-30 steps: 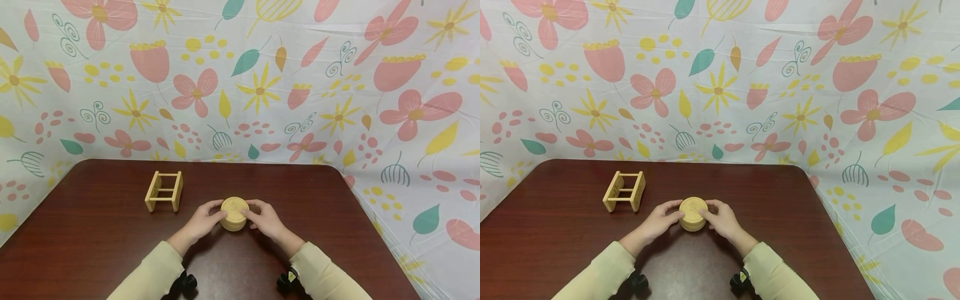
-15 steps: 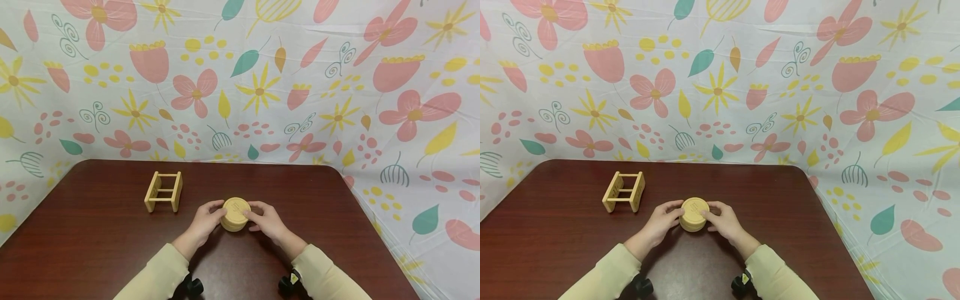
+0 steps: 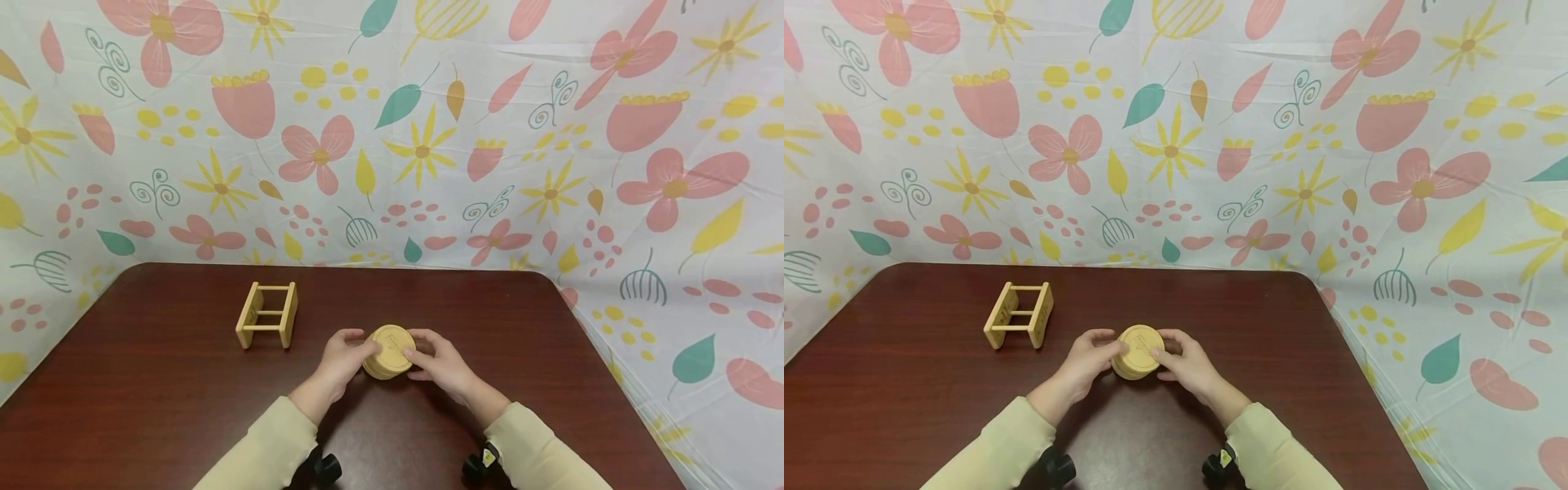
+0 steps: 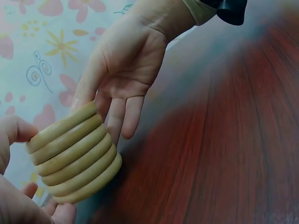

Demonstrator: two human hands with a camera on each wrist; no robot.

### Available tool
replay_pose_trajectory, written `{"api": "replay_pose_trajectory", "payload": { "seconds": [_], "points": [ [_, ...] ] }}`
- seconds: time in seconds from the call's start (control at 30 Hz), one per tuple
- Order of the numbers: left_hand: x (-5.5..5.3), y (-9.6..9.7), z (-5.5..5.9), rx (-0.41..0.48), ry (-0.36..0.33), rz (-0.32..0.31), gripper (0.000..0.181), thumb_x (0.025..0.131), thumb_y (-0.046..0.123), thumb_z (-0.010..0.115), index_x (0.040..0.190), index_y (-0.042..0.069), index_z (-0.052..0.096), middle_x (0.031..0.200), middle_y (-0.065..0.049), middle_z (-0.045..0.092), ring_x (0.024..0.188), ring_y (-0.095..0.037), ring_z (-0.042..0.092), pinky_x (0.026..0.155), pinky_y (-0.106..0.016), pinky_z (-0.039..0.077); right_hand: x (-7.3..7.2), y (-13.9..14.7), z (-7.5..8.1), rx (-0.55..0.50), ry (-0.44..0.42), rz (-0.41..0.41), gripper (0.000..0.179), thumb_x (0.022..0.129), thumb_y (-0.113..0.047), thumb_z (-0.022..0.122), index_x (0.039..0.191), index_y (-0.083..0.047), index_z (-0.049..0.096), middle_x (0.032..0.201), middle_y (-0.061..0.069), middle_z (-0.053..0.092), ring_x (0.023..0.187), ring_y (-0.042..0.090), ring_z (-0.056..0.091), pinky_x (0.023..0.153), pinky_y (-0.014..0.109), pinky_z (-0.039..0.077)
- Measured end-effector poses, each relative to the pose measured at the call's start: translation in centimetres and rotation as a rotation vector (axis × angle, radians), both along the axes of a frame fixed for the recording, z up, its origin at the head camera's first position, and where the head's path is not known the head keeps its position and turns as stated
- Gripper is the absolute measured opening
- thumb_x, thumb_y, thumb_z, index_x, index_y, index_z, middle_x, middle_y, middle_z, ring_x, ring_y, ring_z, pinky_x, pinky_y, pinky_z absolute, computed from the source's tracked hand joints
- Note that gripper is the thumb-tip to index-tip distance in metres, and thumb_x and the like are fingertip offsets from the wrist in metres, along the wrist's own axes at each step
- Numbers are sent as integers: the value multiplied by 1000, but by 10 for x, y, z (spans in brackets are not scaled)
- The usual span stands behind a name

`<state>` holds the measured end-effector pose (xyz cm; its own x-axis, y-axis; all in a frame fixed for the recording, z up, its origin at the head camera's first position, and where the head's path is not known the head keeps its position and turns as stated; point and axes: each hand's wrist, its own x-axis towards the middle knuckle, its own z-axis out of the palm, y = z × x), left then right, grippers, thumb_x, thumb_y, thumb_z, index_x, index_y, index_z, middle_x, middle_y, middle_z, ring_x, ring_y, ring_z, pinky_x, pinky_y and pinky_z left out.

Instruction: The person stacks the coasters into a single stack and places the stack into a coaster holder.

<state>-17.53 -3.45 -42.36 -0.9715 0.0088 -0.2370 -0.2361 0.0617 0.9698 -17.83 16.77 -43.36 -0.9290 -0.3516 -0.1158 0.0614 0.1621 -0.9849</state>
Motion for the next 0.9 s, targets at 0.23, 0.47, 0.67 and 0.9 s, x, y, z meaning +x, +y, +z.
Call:
{"api": "replay_pose_trajectory", "payload": {
  "seconds": [0.23,0.47,0.67,0.9],
  "points": [
    [1,11,4,-96,53,19,59,70,13,67,122,-1,43,114,-20,53,94,-24,56,72,-27,48,3,5,1,80,67,30,55,92,-21,62,137,1,38,133,25,48,111,27,59,86,38,54],
    [4,19,10,-225,95,50,54,70,17,69,118,4,48,112,-14,56,89,-23,56,68,-28,47,14,-7,13,503,412,-32,94,70,-37,82,145,-9,34,142,9,43,124,23,49,99,42,45],
    [5,22,10,-250,115,56,52,70,19,71,116,6,50,112,-12,58,87,-22,56,66,-27,47,16,-14,18,619,529,-66,98,63,-34,86,143,-6,37,137,9,46,114,20,53,94,39,47],
    [5,18,3,-20,107,11,60,77,22,76,122,-2,45,120,-18,53,98,-23,57,75,-27,51,15,-8,13,625,517,-91,92,64,-35,86,140,-7,42,133,9,51,113,22,55,92,40,48]
  ]
}}
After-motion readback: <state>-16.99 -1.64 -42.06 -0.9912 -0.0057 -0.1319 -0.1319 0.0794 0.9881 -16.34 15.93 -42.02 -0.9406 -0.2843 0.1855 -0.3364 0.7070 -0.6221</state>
